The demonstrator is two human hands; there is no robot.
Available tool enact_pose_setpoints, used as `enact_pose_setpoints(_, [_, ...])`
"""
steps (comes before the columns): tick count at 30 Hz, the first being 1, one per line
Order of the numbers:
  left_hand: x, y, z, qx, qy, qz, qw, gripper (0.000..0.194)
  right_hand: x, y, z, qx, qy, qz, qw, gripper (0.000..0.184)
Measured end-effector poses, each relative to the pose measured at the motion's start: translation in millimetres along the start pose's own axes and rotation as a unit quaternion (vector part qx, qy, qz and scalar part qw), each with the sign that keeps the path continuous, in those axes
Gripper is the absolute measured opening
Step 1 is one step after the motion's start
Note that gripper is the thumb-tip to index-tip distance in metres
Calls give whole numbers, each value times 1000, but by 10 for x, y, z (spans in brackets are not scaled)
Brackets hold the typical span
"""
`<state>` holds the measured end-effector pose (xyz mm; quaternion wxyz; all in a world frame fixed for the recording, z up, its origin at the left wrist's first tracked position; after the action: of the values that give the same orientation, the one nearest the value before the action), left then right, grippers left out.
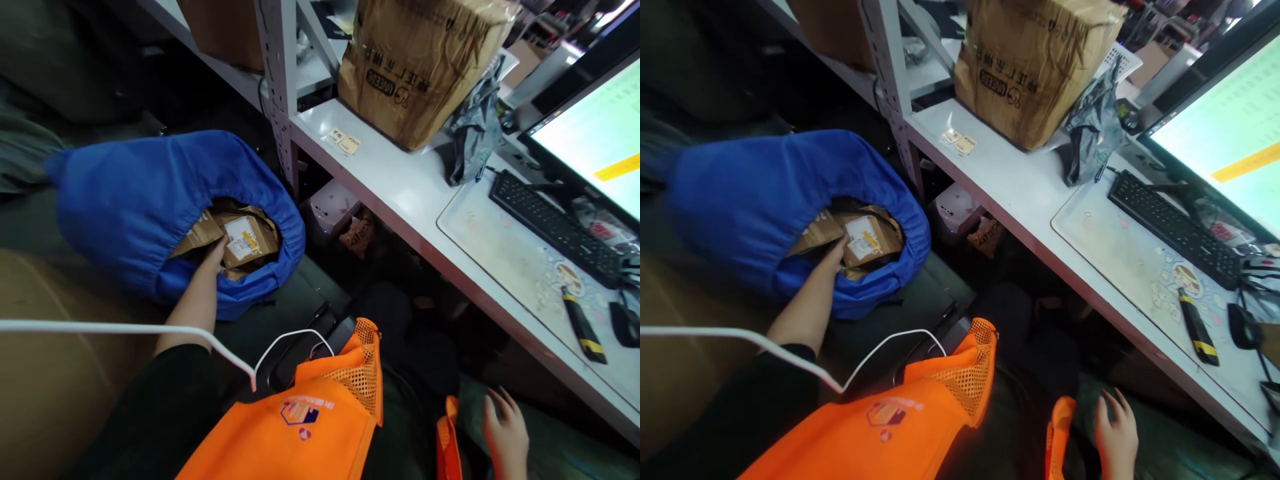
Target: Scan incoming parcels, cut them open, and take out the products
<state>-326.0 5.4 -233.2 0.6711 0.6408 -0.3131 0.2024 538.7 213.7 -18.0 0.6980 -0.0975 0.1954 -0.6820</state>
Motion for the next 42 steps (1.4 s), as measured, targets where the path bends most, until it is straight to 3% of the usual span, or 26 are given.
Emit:
enact_pose_setpoints(5, [33,99,-387,64,-71,56,994,38,-77,-17,-247,13,-41,19,999,39])
enact_pose_setpoints(10, [172,150,-610,83,-102,88,987,42,-108,-41,-584,-7,-54,23,998,62])
enact_pose_setpoints(13, [326,170,-709,88,-115,113,983,42,-180,-203,-676,-20,-64,29,997,69])
enact_pose_setpoints(15, [528,152,-730,97,-117,117,981,43,-236,-466,-674,-34,-60,43,997,69])
enact_pose_setpoints(18, [1043,70,-713,136,-140,86,977,47,-237,-1153,-669,-85,-84,114,986,57])
enact_pose_setpoints(22, [1957,38,-856,235,-227,20,945,52,-20,-2173,-771,-160,-204,245,934,38])
enact_pose_setpoints(24, [2353,125,-1126,247,-266,22,931,54,109,-2460,-847,-176,-261,290,904,35])
enact_pose_setpoints(27, [2742,433,-1778,223,-335,34,915,64,211,-2492,-926,-176,-297,307,887,35])
enact_pose_setpoints(31, [2840,897,-2689,177,-429,-1,886,72,198,-2069,-955,-168,-275,239,916,40])
enact_pose_setpoints(34, [2598,1043,-3017,151,-457,-110,870,61,219,-1687,-974,-172,-253,170,937,47])
enact_pose_setpoints(36, [2262,956,-2926,110,-415,-146,891,52,262,-1444,-986,-176,-245,130,944,53])
enact_pose_setpoints(37, [2043,871,-2765,93,-366,-140,915,48,285,-1322,-988,-177,-242,112,947,56])
enact_pose_setpoints(39, [1564,661,-2226,79,-223,-98,967,42,321,-1073,-982,-176,-235,79,953,62])
enact_pose_setpoints(42, [965,394,-1225,83,-58,-43,994,49,341,-723,-968,-163,-223,36,960,72])
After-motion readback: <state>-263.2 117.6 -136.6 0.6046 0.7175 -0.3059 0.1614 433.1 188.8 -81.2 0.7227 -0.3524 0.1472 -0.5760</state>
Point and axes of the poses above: each hand's wrist, its own x-axis away from the middle knuckle, its own z-axis out of the back of the hand, y = z × x, the point moved 5 cm from there along -x, towards the middle knuckle, and after that the axes turned 2 degrees about z, right-handed, at the moved point
